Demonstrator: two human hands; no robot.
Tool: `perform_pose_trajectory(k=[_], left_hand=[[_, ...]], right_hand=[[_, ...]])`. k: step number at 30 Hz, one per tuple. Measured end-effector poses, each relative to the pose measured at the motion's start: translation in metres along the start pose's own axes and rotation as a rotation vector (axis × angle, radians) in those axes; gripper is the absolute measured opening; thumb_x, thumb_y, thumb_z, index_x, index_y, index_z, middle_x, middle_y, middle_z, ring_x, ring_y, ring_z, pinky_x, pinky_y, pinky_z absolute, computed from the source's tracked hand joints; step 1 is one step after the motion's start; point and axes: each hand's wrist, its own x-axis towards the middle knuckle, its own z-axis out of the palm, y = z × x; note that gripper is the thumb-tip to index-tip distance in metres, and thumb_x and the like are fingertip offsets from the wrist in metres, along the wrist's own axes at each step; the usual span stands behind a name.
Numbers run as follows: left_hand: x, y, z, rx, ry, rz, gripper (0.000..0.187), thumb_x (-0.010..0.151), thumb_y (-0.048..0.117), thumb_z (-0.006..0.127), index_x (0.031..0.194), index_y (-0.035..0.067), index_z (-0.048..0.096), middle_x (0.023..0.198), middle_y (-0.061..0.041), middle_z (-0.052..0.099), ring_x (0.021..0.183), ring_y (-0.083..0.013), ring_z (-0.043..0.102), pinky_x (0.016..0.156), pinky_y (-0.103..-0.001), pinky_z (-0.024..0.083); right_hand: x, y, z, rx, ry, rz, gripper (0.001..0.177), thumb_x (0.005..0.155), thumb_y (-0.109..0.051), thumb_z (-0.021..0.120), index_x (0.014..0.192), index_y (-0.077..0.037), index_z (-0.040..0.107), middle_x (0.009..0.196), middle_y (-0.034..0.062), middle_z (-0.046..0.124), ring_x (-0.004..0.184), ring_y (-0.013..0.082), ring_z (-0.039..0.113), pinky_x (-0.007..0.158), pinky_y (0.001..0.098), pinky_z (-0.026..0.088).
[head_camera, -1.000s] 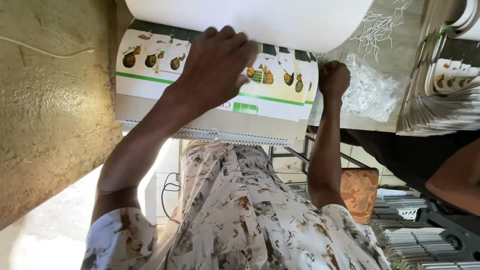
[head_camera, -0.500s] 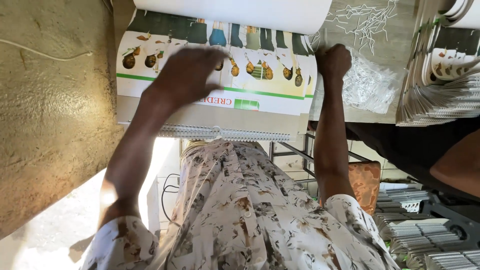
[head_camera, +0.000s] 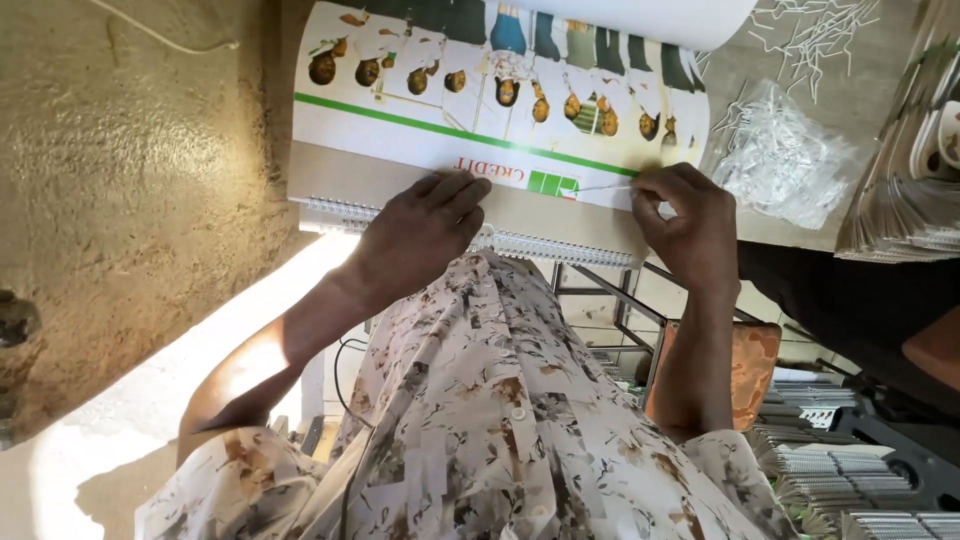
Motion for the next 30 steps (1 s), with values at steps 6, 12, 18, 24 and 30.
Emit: perform_pose_trajectory(k=[6, 12, 18, 24, 30], left_hand=[[0.001, -0.007, 0.004, -0.012, -0.12, 0.051, 0.03, 0.082, 0.001, 0.078, 0.111, 0.008, 0.077, 0.127, -0.012, 0.071, 0.124, -0.0304, 0.066, 0.101, -0.041, 0.057], [0.001, -0.007, -0.005, 0.087, -0.012, 0.163, 0.029, 0.082, 0.001, 0.077, 0.11, 0.005, 0.078, 0.111, -0.015, 0.077, 0.11, -0.0312, 0.074, 0.094, -0.04, 0.06], [-0.001, -0.009, -0.007, 0.194, 0.216, 0.131, 0.012, 0.094, 0.009, 0.073, 0.105, 0.008, 0.078, 0.095, -0.011, 0.078, 0.093, -0.0249, 0.078, 0.082, -0.034, 0.063], [-0.001, -0.003, 0.005, -0.005, 0.405, -0.007, 0.015, 0.094, 0.002, 0.067, 0.083, 0.013, 0.069, 0.078, -0.001, 0.061, 0.076, -0.0188, 0.067, 0.068, -0.029, 0.059], [-0.004, -0.003, 0.018, -0.04, 0.439, -0.11, 0.023, 0.093, 0.005, 0.063, 0.072, 0.014, 0.061, 0.078, 0.001, 0.053, 0.07, -0.0186, 0.057, 0.061, -0.029, 0.051]], right_hand=[[-0.011, -0.023, 0.028, 0.048, -0.072, -0.011, 0.01, 0.094, 0.01, 0.074, 0.099, 0.003, 0.078, 0.093, 0.0249, 0.069, 0.078, 0.0396, 0.069, 0.068, 0.0494, 0.058], [-0.021, -0.049, 0.052, 0.08, 0.043, -0.166, 0.011, 0.095, 0.004, 0.074, 0.094, -0.006, 0.076, 0.083, 0.0102, 0.062, 0.077, 0.0341, 0.066, 0.074, 0.0451, 0.055], [-0.021, -0.073, 0.046, 0.141, 0.176, -0.225, 0.007, 0.101, 0.0, 0.07, 0.101, -0.007, 0.073, 0.087, 0.0077, 0.053, 0.084, 0.0326, 0.059, 0.087, 0.0468, 0.053], [-0.026, -0.065, 0.06, 0.061, 0.127, -0.219, 0.007, 0.098, 0.0, 0.073, 0.099, -0.007, 0.074, 0.083, 0.008, 0.054, 0.084, 0.0325, 0.059, 0.103, 0.0559, 0.048], [-0.024, -0.071, 0.064, 0.108, 0.105, -0.204, 0.007, 0.098, 0.0, 0.072, 0.099, -0.007, 0.074, 0.084, 0.0077, 0.056, 0.086, 0.0321, 0.06, 0.106, 0.0578, 0.047]])
